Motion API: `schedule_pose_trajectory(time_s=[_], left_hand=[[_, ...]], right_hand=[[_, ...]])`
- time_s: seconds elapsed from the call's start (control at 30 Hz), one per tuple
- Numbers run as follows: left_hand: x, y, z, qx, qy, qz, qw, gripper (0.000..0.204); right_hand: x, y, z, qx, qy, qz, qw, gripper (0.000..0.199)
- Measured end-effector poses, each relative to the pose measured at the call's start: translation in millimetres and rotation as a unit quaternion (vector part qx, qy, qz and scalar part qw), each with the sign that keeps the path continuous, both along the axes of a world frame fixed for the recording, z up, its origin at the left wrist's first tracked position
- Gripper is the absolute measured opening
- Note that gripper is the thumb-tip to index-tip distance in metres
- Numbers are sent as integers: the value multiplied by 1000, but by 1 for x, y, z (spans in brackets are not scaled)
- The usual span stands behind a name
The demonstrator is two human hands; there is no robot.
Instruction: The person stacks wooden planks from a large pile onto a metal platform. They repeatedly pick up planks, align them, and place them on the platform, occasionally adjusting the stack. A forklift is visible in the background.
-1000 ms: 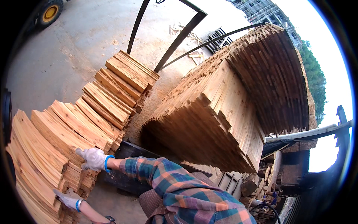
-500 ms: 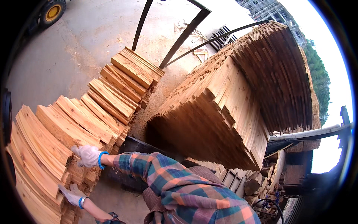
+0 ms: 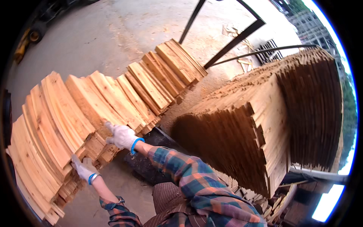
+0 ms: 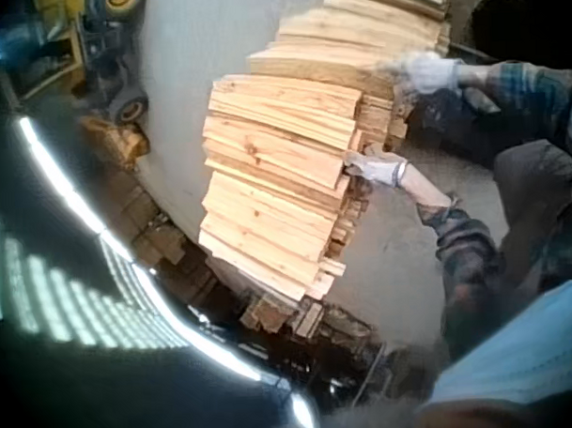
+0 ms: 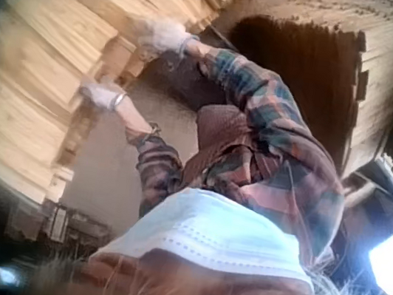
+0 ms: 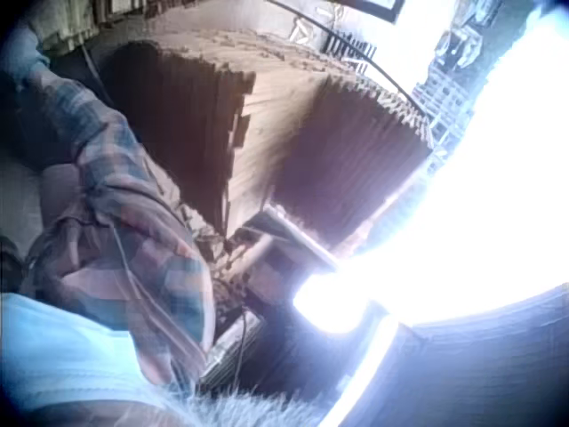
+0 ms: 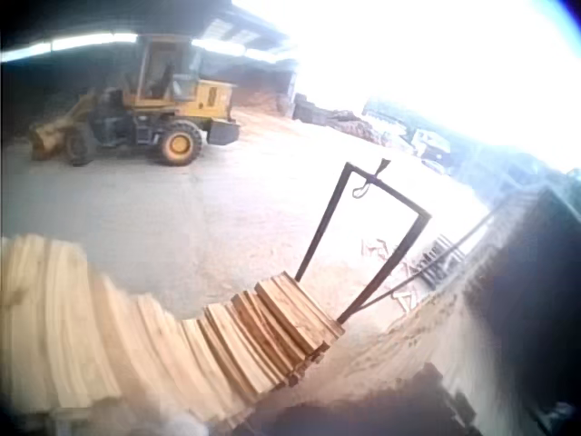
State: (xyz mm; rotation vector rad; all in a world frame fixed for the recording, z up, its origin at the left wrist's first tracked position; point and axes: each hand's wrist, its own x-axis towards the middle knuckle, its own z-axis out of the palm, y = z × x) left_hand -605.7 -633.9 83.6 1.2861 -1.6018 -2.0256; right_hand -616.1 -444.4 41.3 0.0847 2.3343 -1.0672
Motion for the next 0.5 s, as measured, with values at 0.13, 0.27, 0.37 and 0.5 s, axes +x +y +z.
schedule_pose_trajectory(time_s=[0.13,0.27,0.37,0.5], left_hand=[[-2,-34,-41,44,91,15,995,96],[24,-53,-49,44,85,58,994,96],[42,-63,-49,-8,70,88,994,93],[56,-71,-31,27,56,128,990,89]], right_hand=[[-1,7,-25,-55,48,-66,995,78],[-12,-11,-13,-69,45,-38,996,78],[-19,-29,-6,-156,68,-25,985,80],[-35,-46,-4,-137,86,5,987,83]])
